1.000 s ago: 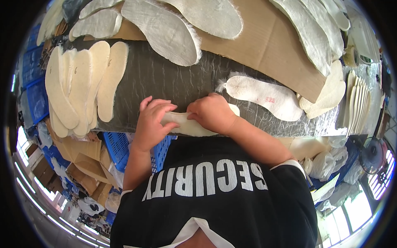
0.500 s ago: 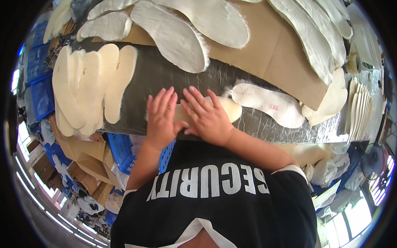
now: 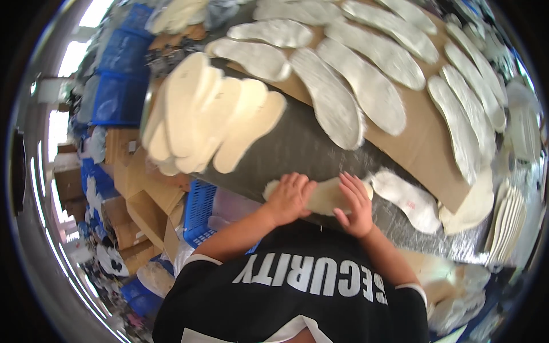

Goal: Manually assembling and checking shoe insole components on a factory workbench.

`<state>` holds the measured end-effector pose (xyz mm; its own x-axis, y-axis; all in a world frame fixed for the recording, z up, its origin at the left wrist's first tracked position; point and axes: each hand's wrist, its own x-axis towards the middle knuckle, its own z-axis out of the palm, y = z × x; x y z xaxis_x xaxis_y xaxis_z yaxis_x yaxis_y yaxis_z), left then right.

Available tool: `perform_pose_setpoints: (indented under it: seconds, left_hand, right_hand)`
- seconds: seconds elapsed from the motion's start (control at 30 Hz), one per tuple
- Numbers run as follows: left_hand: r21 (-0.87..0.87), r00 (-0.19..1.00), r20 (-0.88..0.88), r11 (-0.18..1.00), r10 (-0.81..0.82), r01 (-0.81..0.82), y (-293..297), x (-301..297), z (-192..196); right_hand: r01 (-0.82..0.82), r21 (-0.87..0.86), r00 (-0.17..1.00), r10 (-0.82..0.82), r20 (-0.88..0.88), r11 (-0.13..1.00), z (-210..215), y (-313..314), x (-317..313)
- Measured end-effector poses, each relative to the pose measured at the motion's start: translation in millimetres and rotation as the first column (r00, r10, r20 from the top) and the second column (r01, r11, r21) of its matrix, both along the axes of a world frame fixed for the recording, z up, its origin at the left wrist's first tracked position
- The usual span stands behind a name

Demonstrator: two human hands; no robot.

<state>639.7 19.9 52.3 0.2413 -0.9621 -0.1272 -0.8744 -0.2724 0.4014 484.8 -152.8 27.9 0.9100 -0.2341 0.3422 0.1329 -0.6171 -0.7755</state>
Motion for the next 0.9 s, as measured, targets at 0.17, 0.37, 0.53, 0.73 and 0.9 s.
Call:
perform_pose_setpoints:
  seconds: [0.17,0.37,0.53,0.73,0.9]
  left_hand:
    - [-0.169,0.969,0.072,0.960,0.237,-0.222,58,35,70]
    - [-0.588,0.504,0.153,0.489,0.850,-0.645,123,187,183]
    - [-0.676,0.207,0.596,0.623,0.776,-0.394,180,315,167]
    - [-0.121,0.717,0.066,0.718,0.694,-0.685,217,383,57]
    - [-0.215,0.514,-0.304,0.468,0.802,-0.857,258,411,39]
  right_hand:
    - [0.283,-0.010,0.956,-0.281,0.090,0.959,12,16,-2]
    - [0.331,-0.101,0.941,-0.336,-0.033,0.938,6,26,-9]
    - [0.292,-0.069,0.954,-0.296,-0.052,0.954,17,50,4]
    - [0.304,-0.126,0.934,-0.321,-0.156,0.944,20,71,8]
    - [0.527,0.026,0.843,-0.518,-0.142,0.850,-4,58,20]
